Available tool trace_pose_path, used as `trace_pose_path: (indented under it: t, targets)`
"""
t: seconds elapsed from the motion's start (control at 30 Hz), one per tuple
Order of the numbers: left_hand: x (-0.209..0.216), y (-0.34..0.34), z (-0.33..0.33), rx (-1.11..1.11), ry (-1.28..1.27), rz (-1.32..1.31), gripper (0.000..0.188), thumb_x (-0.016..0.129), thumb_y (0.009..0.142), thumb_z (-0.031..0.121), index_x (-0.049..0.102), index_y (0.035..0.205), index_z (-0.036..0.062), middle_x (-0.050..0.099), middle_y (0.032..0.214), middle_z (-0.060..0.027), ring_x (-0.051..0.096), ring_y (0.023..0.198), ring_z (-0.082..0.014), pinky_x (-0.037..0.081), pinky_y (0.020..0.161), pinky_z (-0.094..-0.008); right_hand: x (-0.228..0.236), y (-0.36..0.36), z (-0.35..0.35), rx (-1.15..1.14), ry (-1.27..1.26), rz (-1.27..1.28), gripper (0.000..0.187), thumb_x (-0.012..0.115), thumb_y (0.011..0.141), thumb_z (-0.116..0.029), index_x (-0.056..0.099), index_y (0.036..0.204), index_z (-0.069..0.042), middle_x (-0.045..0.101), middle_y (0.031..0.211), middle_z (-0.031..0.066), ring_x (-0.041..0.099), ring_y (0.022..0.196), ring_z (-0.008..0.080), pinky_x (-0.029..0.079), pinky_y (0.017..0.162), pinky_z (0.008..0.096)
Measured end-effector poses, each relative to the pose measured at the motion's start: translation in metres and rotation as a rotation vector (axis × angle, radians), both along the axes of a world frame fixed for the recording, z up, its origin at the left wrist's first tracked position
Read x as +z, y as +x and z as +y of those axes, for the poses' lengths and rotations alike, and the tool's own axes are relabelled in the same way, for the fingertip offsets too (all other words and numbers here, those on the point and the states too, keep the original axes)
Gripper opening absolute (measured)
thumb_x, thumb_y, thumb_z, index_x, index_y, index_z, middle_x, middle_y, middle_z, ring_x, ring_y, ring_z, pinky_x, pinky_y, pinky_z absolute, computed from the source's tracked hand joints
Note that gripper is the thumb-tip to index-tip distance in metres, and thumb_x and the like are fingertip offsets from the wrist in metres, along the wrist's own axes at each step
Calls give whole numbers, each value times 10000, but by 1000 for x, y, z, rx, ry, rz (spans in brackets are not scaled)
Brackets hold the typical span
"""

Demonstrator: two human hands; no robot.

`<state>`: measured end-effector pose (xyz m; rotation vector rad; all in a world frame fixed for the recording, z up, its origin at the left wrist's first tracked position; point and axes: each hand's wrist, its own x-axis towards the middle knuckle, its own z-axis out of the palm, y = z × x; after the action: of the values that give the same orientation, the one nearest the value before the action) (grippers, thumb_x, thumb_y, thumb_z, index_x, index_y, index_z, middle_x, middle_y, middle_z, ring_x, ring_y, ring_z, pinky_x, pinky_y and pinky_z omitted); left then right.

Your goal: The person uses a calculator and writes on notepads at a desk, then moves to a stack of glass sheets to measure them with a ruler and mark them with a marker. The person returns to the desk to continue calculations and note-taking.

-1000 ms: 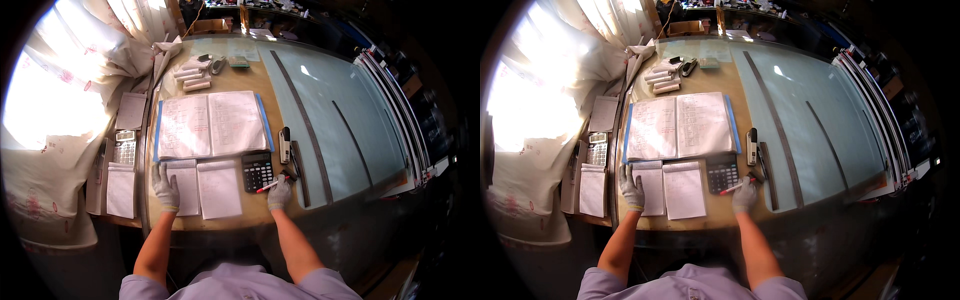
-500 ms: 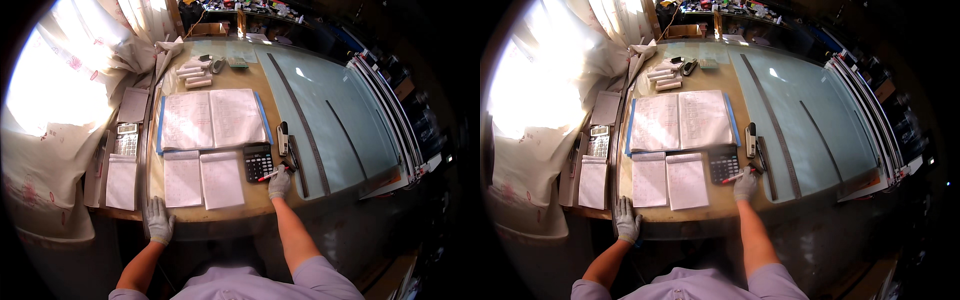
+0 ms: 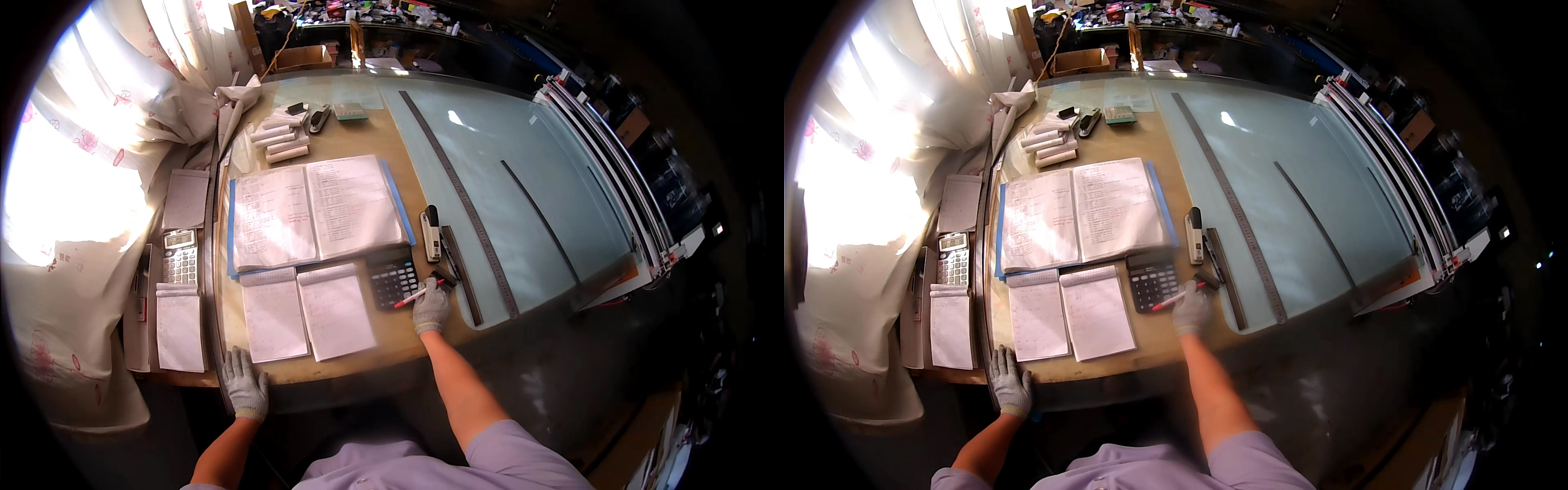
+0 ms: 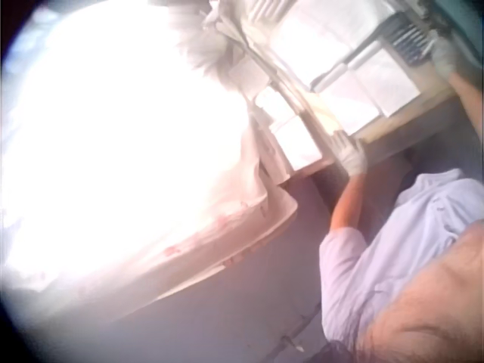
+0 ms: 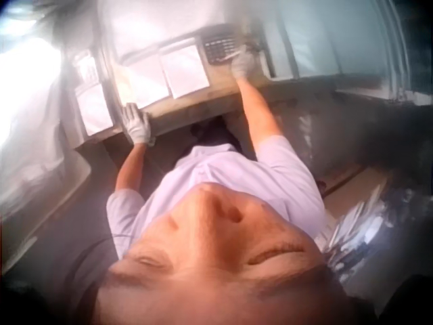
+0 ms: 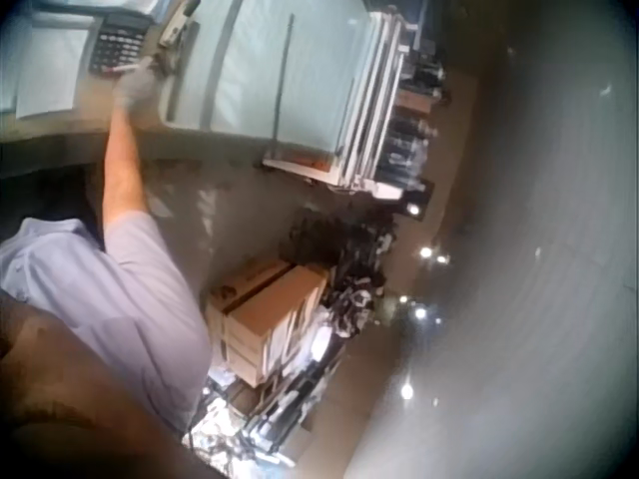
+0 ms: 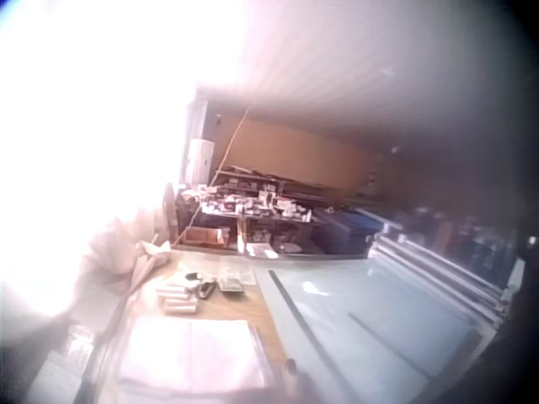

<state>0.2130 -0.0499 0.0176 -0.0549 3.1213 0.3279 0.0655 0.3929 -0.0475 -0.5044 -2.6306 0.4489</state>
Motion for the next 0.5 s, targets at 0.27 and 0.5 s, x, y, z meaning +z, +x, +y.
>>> trace_pose_path:
  t: [0.27, 0.5]
  targets:
    - [-4, -3, 4, -4, -35, -11, 777, 619, 889, 277, 332, 1534, -48, 293, 1622, -248, 237, 1514, -422, 161, 1250, -535, 6, 0, 3, -12, 0, -54, 156, 595, 981, -269, 589, 1004, -114, 668, 831, 182, 651, 845, 411, 498, 756, 512]
    - [-4, -4, 3, -14, -62, -1, 758, 594, 908, 289, 334, 1538, -43, 292, 1627, -238, 236, 1513, -426, 153, 1248, -544, 12, 2, -1, 5, -24, -34, 152, 578, 986, -262, 590, 1004, -111, 668, 850, 183, 654, 855, 401, 498, 765, 516]
